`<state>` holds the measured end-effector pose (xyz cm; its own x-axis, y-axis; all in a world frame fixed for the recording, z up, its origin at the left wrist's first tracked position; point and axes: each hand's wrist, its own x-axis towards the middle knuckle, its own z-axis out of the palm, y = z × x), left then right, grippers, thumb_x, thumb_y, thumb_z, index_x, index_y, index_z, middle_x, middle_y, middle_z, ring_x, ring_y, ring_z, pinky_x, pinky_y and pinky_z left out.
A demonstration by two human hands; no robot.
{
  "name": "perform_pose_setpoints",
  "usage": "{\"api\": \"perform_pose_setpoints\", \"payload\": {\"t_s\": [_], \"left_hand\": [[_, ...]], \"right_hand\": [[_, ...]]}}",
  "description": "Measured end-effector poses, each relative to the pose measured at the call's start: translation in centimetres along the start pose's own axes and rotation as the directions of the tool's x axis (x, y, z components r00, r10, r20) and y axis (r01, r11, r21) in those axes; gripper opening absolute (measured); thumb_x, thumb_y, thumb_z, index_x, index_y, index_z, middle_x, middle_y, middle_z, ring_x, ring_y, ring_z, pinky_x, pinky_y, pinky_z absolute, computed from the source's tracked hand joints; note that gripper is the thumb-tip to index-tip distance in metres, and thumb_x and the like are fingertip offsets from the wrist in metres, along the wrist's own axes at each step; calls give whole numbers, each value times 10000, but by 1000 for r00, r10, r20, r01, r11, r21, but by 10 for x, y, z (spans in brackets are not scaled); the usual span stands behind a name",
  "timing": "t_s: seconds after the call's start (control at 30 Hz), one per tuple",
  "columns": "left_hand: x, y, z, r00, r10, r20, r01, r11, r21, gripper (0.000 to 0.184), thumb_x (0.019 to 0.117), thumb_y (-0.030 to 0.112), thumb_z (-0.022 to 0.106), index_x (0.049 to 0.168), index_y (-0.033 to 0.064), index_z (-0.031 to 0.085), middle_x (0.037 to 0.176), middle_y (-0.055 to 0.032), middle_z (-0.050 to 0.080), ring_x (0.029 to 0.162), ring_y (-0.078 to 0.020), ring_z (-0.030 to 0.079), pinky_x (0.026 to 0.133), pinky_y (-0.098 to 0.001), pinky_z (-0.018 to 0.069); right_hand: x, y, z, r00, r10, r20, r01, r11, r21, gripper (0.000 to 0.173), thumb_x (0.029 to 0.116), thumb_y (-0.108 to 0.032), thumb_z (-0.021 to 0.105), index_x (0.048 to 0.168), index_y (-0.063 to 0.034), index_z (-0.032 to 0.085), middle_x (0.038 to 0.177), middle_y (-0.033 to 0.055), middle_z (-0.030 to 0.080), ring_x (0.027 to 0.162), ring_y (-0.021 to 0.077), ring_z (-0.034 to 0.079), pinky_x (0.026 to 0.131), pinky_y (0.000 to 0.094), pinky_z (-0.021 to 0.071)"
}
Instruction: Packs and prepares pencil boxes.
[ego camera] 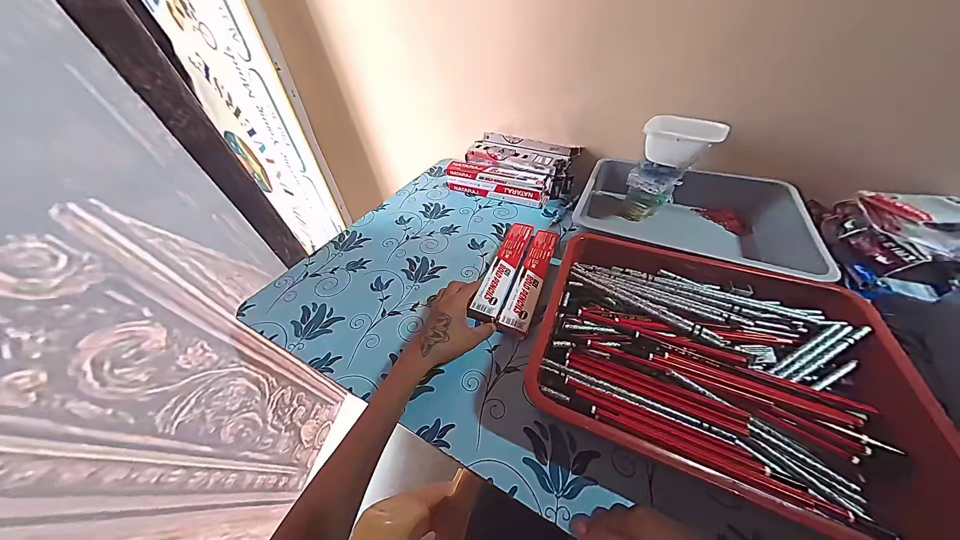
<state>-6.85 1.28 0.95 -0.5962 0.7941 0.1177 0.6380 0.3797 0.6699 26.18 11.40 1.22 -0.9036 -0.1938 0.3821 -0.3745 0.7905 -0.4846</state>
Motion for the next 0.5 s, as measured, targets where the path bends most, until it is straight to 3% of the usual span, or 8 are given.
{"api": "perform_pose_setpoints", "payload": {"t_s": [0.1,0.27,0.37,0.43,0.5], "left_hand": [[0,0,-5,998,-6,60,7,1000,-26,701,895,191,784,1491,5,467,1402,-229,528,1304,-389,493,1085,-571,384],[-1,-3,-3,999,23,34,-22,999,-42,645,906,131,770,1470,6,481,1377,-217,560,1262,-378,529,1065,-552,408],[-1,-4,-6,997,31,74,-24,995,-101,693,921,102,749,1523,40,409,1425,-195,556,1271,-352,541,1059,-525,429],[1,-6,-12,995,37,96,-16,977,-212,633,973,95,674,1528,24,378,1426,-189,566,1223,-300,589,1013,-466,477],[14,-10,-14,994,-17,112,54,939,-340,520,1074,211,510,1530,12,359,1418,-196,574,1225,-289,606,1024,-456,488]], "right_hand": [[-2,0,2,1000,-3,-14,2,1000,-13,254,1006,-24,539,1217,28,671,1015,208,732,918,300,720,857,361,569],[-2,1,3,1000,-14,-19,14,999,-31,259,1004,-28,538,1221,19,673,1024,200,734,920,297,718,855,359,569],[-2,0,3,1000,-11,-23,10,1000,-28,252,1002,-25,543,1209,18,680,1011,199,733,912,295,718,846,359,571],[-1,-1,2,1000,-5,-10,4,1000,-20,250,1002,-22,545,1206,24,681,1021,207,733,922,303,720,848,365,570],[-1,-1,0,1000,-4,2,4,1000,-25,249,999,-20,548,1202,26,684,1022,206,735,924,302,722,850,363,572]]}}
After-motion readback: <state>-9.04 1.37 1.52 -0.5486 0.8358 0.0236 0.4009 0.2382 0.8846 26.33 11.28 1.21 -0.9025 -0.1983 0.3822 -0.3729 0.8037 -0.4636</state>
